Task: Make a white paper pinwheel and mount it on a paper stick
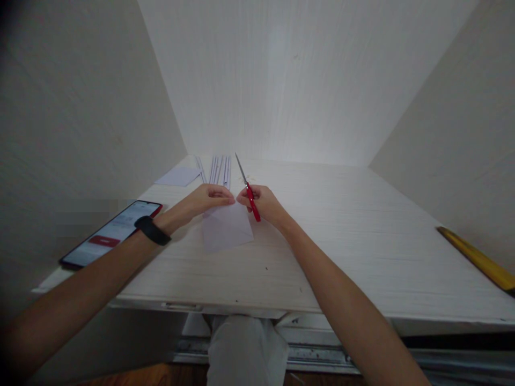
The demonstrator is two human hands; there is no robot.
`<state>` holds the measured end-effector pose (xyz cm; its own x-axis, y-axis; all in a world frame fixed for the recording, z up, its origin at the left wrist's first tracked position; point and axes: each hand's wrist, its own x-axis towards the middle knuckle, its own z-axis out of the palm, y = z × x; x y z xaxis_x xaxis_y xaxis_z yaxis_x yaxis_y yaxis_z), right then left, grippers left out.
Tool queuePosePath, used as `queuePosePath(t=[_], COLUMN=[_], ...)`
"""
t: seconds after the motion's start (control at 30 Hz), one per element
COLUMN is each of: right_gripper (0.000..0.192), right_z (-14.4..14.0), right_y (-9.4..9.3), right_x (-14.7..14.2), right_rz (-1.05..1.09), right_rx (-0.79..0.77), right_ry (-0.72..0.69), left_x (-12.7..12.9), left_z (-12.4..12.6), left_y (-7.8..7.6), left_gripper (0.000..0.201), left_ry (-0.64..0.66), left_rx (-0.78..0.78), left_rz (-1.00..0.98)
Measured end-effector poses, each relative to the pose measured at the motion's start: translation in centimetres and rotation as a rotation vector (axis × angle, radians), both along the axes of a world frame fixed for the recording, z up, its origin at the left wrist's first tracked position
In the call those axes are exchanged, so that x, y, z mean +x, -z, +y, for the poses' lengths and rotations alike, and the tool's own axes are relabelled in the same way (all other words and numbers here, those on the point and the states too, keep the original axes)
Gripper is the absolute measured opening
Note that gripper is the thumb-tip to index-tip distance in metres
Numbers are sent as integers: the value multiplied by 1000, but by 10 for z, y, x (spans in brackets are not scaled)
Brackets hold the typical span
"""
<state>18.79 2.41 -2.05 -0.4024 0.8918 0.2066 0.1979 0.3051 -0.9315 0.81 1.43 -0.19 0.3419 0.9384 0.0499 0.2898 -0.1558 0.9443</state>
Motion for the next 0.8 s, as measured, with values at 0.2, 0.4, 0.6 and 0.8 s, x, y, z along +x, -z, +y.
queuePosePath(t=[0.2,0.4,0.6,0.8], right_gripper=[17,19,19,15], right_z=[1,0,1,3], right_y=[2,0,1,4], right_x=[-1,0,0,0], right_rz=[-16,7,15,-8], right_rx=[47,15,4,52], right_ry=[13,-13,-4,6], left_x=[-1,-2,-3,-2], left_z=[2,4,8,7], left_y=[4,6,9,13], left_gripper=[14,15,17,17], left_ry=[36,-13,-40,-53], left_rx=[25,58,195,361], left_rz=[-4,1,31,142])
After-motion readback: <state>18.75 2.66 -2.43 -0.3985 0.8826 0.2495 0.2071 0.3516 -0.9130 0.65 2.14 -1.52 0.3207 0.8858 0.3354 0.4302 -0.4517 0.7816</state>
